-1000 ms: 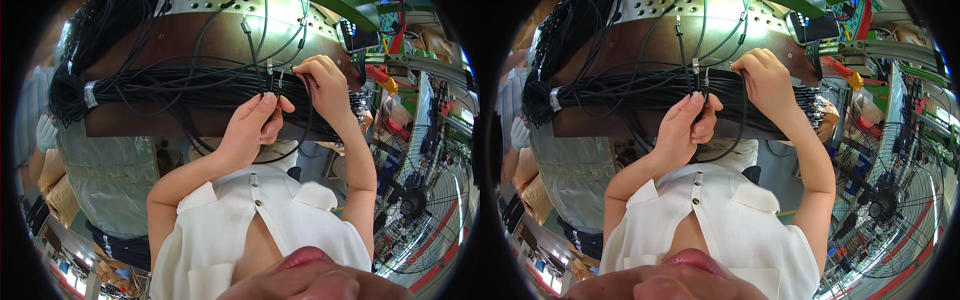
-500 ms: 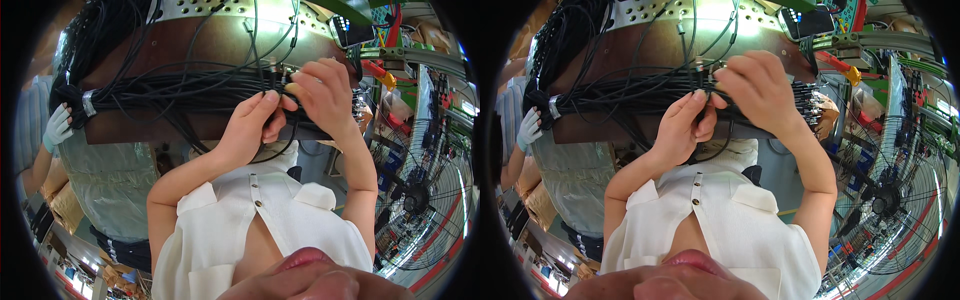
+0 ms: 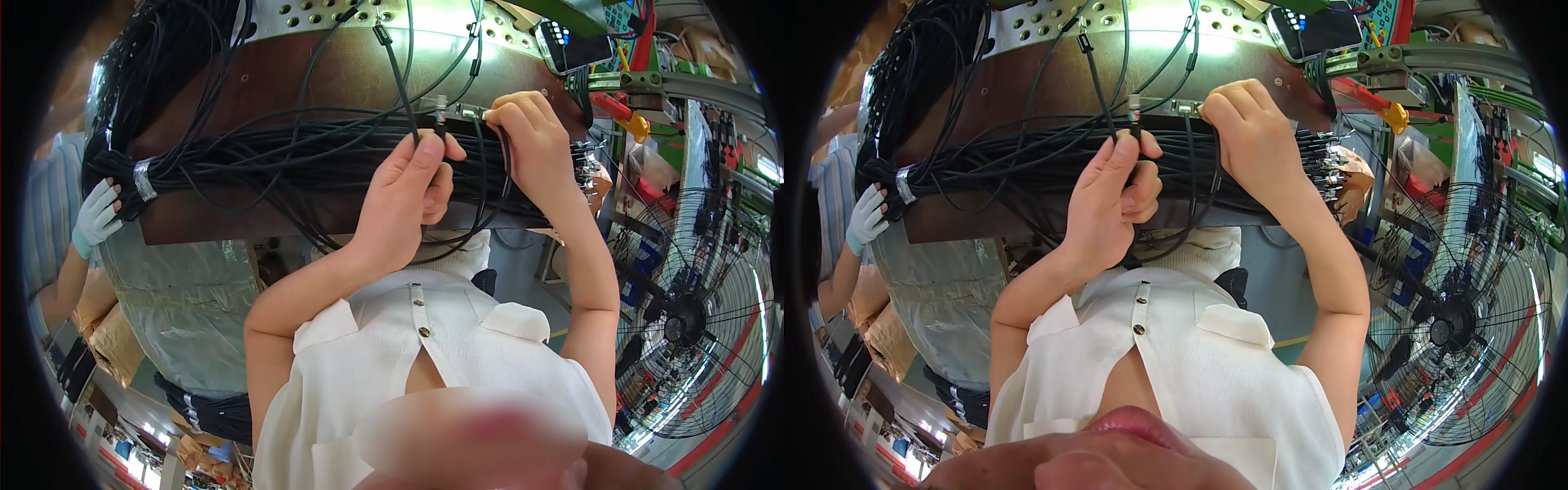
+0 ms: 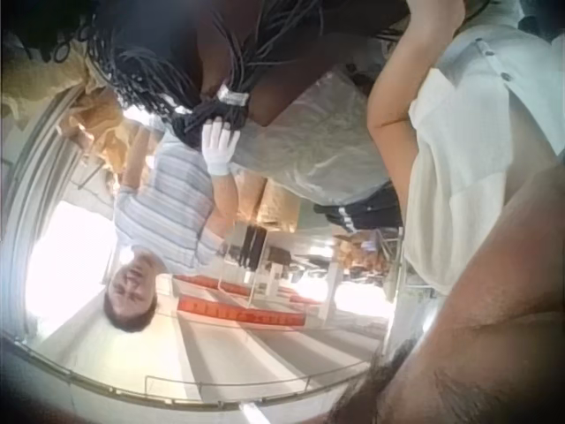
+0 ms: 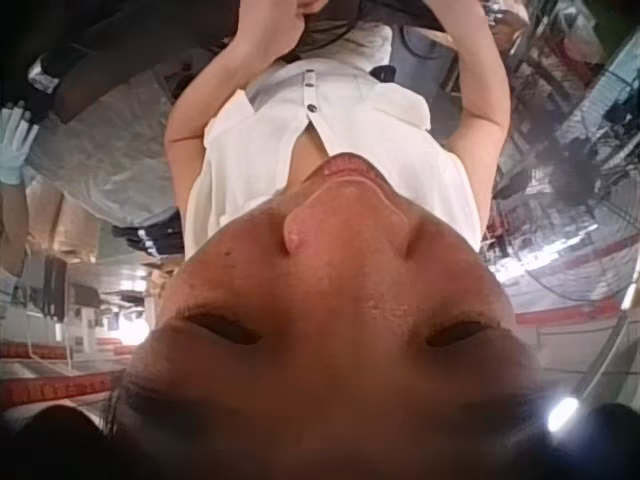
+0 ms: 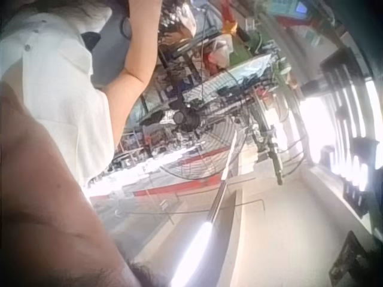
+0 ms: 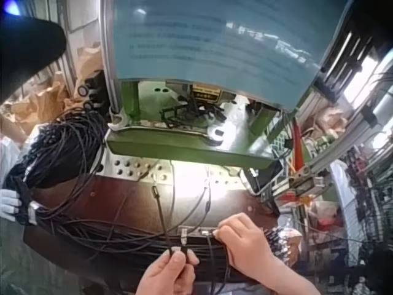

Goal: Assembling or testing electronic cables by plugging them from a bundle into a testing fixture and trimming them with wire cutters.

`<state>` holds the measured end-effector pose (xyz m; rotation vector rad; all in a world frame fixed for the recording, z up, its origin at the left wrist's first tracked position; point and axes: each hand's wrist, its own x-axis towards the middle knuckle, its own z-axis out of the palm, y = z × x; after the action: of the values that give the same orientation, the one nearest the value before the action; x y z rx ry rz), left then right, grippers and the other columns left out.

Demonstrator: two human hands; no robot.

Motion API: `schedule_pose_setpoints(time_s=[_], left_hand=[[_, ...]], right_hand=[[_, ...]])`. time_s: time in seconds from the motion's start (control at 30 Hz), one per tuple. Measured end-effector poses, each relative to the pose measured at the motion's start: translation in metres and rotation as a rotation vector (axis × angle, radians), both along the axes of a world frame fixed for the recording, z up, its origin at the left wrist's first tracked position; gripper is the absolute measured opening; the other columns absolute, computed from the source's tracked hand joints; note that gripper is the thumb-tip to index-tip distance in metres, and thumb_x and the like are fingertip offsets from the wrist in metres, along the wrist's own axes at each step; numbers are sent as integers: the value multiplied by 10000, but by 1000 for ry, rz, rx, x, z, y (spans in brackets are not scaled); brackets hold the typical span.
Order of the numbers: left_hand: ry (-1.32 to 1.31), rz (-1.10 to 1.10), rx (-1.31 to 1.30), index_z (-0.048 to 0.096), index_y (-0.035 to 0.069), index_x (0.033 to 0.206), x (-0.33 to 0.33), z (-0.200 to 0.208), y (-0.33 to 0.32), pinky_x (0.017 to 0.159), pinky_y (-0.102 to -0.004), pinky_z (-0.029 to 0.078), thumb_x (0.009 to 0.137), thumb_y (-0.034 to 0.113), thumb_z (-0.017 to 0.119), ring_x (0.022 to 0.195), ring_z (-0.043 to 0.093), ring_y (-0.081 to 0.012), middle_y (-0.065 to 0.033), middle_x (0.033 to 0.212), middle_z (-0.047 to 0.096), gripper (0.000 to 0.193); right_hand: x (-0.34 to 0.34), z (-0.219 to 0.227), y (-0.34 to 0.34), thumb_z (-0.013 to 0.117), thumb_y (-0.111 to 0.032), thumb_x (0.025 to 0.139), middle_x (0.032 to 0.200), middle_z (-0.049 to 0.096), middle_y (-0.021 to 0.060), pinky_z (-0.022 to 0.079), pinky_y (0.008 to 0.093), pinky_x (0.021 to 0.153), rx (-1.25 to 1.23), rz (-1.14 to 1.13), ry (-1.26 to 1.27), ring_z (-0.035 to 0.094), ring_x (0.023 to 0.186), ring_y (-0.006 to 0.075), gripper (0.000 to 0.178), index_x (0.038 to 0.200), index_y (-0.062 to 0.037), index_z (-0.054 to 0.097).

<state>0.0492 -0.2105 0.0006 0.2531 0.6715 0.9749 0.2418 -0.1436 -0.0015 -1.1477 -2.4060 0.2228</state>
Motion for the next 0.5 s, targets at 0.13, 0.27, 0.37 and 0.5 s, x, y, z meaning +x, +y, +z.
schedule_pose_setpoints(time_s=[0.13, 0.27, 0.37, 0.5], left_hand=[[-67, -57, -35, 567, 56, 914, 2, -4, -1, 468, -217, 211, 1021, 281, 425, 514, 252, -42, 37, 601, 382, 286], [-19, -143, -38, 542, 36, 916, 5, 6, 1, 477, -231, 208, 1016, 269, 415, 519, 237, -57, 36, 601, 337, 283], [23, -334, 86, 580, -7, 961, -1, 14, 0, 553, -239, 369, 1028, 262, 393, 575, 437, -99, -38, 671, 527, 334], [375, -464, 347, 616, -37, 967, -15, 27, -2, 711, -270, 496, 1033, 241, 407, 748, 610, -134, -110, 821, 663, 354]], right_hand=[[7, -1, 7, 643, 13, 709, 918, 609, 79, 498, 379, 743, 3, 67, -15, 586, 881, 289, 210, 899, -48, 579], [0, 21, -4, 663, -24, 707, 959, 622, 56, 506, 353, 746, 224, 88, 69, 601, 890, 254, 240, 937, -50, 598], [-1, 24, -5, 689, -15, 721, 945, 632, 52, 508, 345, 728, 253, 132, 40, 611, 868, 252, 220, 920, -58, 606], [22, 14, -9, 708, 2, 694, 905, 636, 70, 506, 346, 693, 280, -25, 160, 607, 808, 259, 234, 885, -72, 596]])
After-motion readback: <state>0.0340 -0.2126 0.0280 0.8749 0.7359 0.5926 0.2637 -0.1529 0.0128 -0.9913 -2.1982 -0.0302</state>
